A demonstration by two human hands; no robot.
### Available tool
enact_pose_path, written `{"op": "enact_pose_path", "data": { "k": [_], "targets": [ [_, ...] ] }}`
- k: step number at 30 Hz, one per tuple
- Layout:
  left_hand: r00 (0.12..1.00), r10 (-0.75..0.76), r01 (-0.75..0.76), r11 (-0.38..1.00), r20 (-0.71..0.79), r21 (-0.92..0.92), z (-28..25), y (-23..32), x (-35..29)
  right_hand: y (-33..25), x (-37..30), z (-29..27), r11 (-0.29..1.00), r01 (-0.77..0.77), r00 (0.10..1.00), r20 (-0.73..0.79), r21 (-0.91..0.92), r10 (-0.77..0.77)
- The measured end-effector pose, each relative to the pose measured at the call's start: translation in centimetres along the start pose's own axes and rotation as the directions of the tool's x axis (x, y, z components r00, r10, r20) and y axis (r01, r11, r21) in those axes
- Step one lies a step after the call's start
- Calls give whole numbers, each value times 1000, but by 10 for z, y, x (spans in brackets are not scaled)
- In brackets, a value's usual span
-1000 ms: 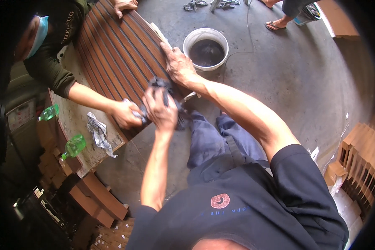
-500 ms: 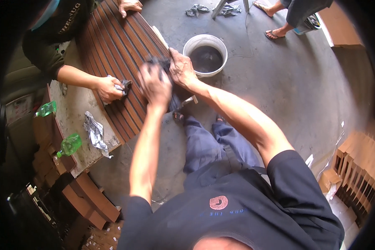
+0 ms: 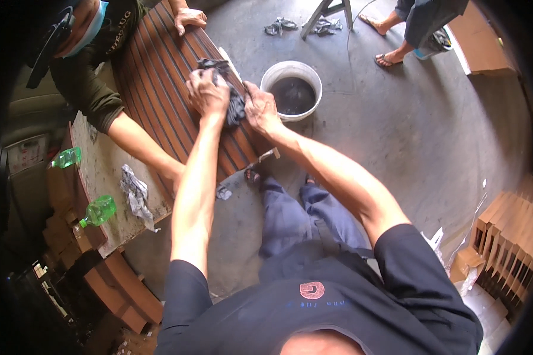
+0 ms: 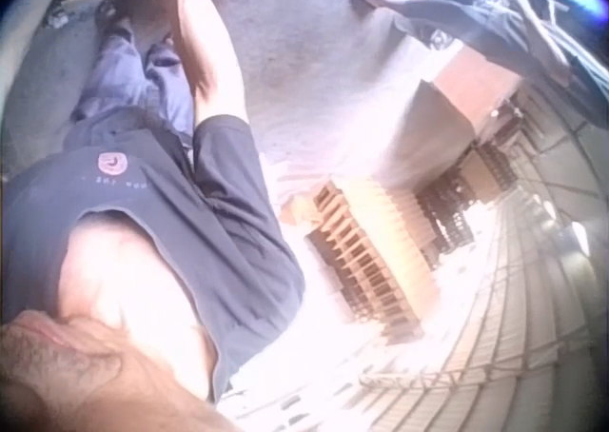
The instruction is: The person wipes several wood-slatted panels with a cloth and applies liquid from a plastic bottle.
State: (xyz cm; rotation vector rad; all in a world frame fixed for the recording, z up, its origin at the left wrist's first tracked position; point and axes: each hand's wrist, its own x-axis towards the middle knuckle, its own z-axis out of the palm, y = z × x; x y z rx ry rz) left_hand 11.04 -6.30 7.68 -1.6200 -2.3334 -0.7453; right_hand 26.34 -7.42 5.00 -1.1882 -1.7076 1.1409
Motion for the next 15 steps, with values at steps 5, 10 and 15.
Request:
{"op": "enact_pose_path", "data": {
  "k": [5,10,15],
  "targets": [
    [988,135,-119,974,75,-194,-55,59,-124,8,5,-30,992,-126,992,-14,-12,126],
    [992,115,-104,983,62,-150,-26,48,-52,9,8,-26,996,-84,994,-73,25,86],
    [998,-15,18,999,67,-42,6,27,18,3,5,-16,992,-29,998,-51,-125,23]
  ]
}}
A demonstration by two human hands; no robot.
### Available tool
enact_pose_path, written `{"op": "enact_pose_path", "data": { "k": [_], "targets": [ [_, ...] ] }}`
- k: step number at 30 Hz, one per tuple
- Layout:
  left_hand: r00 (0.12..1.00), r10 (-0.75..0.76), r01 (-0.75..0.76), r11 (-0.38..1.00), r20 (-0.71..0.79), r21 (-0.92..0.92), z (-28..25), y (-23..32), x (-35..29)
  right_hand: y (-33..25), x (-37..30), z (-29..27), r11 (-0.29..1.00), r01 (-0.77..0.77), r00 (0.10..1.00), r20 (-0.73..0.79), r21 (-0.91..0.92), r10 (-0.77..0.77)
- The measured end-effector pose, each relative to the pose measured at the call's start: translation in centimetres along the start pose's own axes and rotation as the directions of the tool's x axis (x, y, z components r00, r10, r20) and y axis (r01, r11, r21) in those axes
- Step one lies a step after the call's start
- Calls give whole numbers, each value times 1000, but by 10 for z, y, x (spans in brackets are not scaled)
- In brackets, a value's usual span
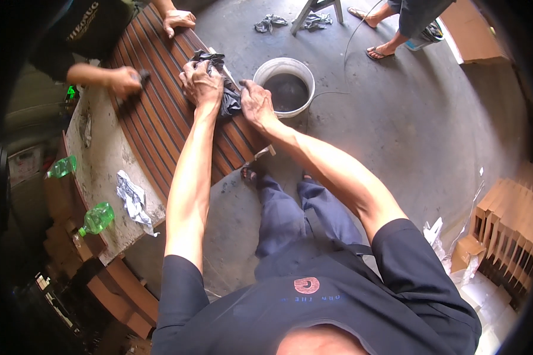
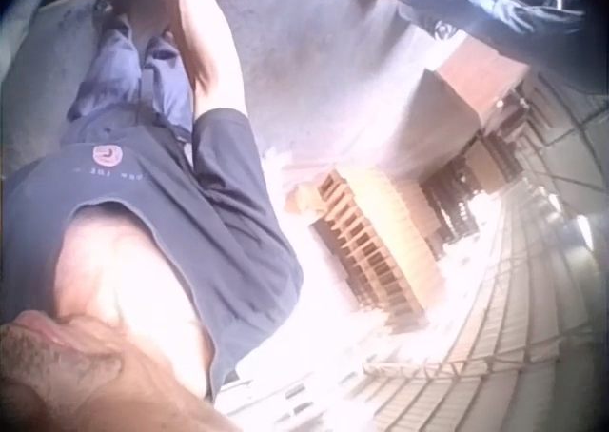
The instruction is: The person wipes several wood-slatted panels with a cloth and applies liquid from a plastic bottle.
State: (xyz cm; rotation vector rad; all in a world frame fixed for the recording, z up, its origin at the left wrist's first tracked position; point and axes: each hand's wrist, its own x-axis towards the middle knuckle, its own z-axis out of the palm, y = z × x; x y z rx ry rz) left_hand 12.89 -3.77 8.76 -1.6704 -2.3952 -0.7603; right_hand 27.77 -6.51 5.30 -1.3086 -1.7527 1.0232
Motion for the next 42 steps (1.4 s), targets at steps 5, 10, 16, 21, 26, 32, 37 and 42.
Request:
{"op": "enact_pose_path", "data": {
  "k": [5,10,16,21,26,32,37,42],
  "targets": [
    [990,135,-130,983,31,-127,-41,38,-119,23,2,-7,984,145,988,-35,-101,-150],
    [983,3,47,961,183,-272,-125,33,-228,-6,0,1,983,-105,986,113,-150,123],
    [988,66,-26,962,140,-271,-109,31,-153,31,8,2,926,165,981,157,-340,-118],
    [986,52,-68,993,-161,-95,-13,-9,-46,2,-3,3,965,33,991,131,-260,1],
    [964,-116,155,976,-239,152,2,-66,13,0,-15,37,991,27,996,82,-129,-16],
    [995,85,-89,993,-58,-74,-43,-9,-171,26,-11,20,990,-71,992,98,-120,83],
    [997,-25,21,998,-67,-59,-83,9,-186,38,2,20,803,409,903,65,-434,-425],
    [994,-36,14,980,-104,-199,-66,0,-197,37,-13,-4,959,240,965,-75,-147,-253]
  ]
}}
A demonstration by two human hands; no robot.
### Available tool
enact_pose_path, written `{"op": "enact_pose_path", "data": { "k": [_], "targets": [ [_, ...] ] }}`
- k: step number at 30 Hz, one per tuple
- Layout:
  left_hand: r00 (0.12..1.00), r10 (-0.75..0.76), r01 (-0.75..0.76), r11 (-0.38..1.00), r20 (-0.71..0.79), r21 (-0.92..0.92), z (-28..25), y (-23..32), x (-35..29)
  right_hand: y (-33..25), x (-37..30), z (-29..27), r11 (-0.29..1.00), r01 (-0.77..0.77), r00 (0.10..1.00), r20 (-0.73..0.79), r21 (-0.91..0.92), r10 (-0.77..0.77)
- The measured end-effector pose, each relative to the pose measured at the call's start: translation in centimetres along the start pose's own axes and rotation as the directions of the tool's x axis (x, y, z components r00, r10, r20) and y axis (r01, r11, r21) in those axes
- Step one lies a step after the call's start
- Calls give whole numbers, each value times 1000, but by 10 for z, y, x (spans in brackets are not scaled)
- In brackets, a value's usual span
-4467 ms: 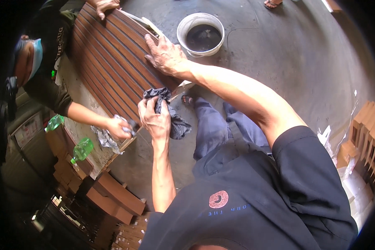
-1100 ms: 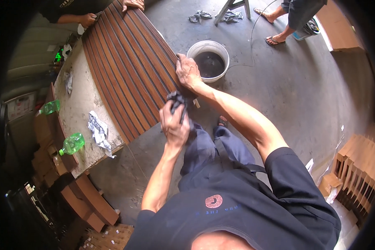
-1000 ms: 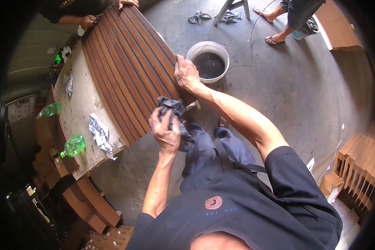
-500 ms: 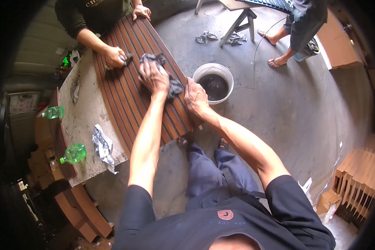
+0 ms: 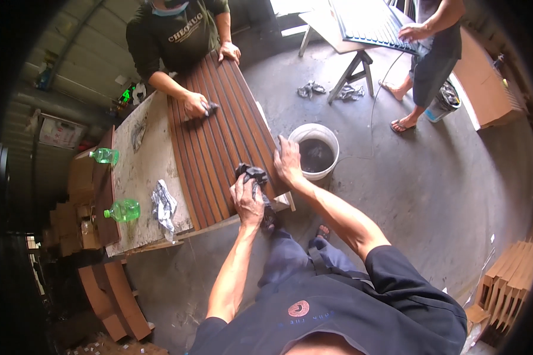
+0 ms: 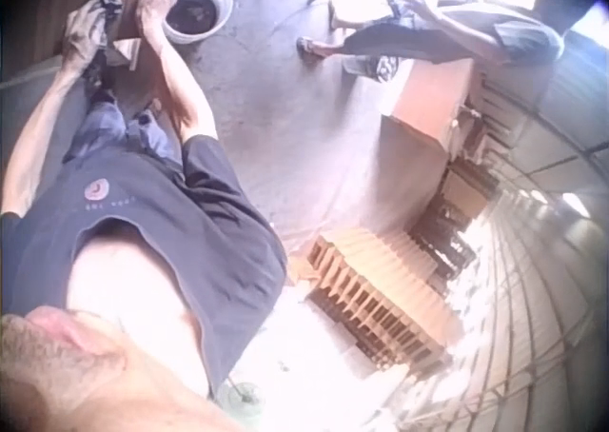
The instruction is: The person wipes several wood-slatted panels with a cloth and applies liquid from a plastic bottle.
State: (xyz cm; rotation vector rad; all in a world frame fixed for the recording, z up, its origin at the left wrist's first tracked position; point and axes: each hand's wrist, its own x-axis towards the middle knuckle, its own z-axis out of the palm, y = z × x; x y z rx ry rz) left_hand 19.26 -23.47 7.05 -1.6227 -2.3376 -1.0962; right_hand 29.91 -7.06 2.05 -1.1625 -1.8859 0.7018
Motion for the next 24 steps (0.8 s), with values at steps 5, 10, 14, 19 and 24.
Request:
{"op": "enact_pose_path", "data": {
  "k": [5,10,14,19,24],
  "targets": [
    [995,60,-58,998,-86,29,5,-5,3,12,-86,-63,995,-60,997,56,77,56],
    [993,79,-80,997,-92,-5,-8,-16,-1,-63,-114,-111,898,-315,944,204,306,261],
    [987,-162,155,923,10,-352,-27,-88,15,-126,-101,-84,948,-190,946,306,256,107],
    [948,-313,280,730,59,-623,-61,-167,38,-135,-131,-33,967,-123,971,228,223,71],
    [978,-209,183,820,13,-542,-64,-225,43,-149,-138,5,987,-159,969,190,-2,157]
  ]
}}
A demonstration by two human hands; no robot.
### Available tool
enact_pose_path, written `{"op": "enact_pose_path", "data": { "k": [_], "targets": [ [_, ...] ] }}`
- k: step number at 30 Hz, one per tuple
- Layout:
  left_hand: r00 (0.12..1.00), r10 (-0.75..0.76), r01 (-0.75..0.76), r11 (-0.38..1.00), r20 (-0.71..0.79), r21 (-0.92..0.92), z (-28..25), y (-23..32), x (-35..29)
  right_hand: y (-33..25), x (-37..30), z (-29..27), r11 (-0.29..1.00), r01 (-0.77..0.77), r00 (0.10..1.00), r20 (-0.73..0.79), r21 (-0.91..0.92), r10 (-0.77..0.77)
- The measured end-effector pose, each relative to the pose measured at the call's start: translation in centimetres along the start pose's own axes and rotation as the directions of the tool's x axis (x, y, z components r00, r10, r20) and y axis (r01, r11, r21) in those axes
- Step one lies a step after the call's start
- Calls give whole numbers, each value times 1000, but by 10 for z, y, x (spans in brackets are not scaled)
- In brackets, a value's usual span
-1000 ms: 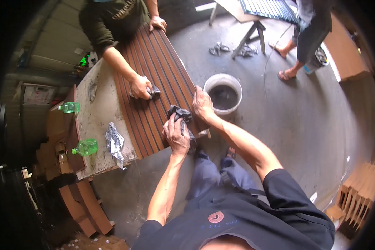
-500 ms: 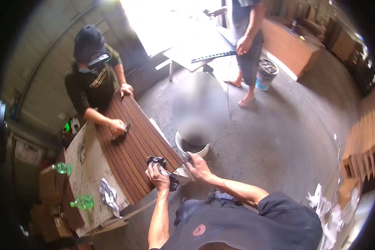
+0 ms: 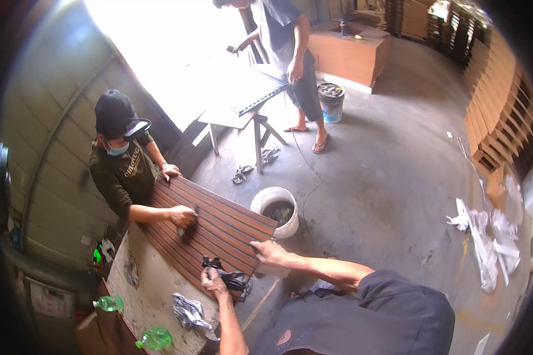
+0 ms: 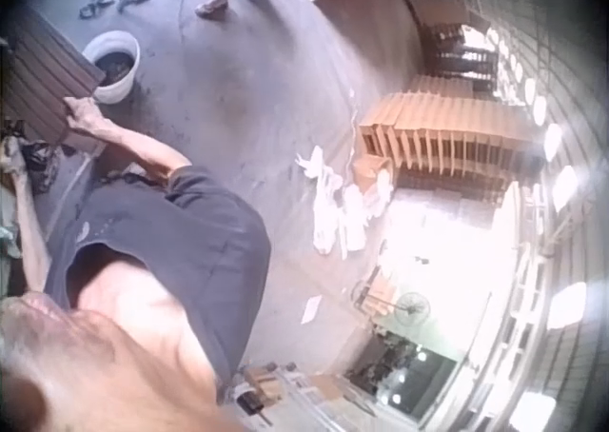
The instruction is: The person wipes several wood-slatted panels with a cloth and applies liquid from a plastic bottle.
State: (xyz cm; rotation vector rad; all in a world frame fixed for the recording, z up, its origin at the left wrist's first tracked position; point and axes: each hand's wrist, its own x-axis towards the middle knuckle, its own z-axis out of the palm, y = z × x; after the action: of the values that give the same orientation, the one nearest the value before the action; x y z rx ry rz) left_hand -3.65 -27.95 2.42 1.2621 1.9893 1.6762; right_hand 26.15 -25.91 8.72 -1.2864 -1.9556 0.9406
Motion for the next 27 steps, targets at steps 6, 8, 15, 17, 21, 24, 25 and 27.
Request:
{"op": "enact_pose_path", "data": {
  "k": [6,8,15,17,21,24,25,27],
  "targets": [
    [976,132,-156,979,174,130,-3,17,-24,-38,-11,-2,956,-259,961,66,-137,270],
    [972,167,-198,960,165,197,-6,15,-22,-44,-15,-11,947,-265,922,238,-184,304],
    [954,245,-282,929,171,241,-2,16,-21,-29,-27,4,963,-255,955,133,-86,265],
    [954,251,-284,932,163,225,2,18,-27,-22,-39,19,989,-66,998,-10,-131,65],
    [945,259,-308,913,202,270,4,31,-36,-25,-49,18,996,33,999,-27,-81,-35],
    [951,222,-280,914,215,295,-7,32,-37,-57,-44,-17,995,52,999,-11,88,-51],
    [955,208,-264,921,213,285,-7,34,-39,-77,-36,-43,984,134,988,-94,113,-124],
    [956,216,-269,917,201,294,-4,39,-42,-134,-21,-110,958,279,930,-267,71,-251]
  ]
}}
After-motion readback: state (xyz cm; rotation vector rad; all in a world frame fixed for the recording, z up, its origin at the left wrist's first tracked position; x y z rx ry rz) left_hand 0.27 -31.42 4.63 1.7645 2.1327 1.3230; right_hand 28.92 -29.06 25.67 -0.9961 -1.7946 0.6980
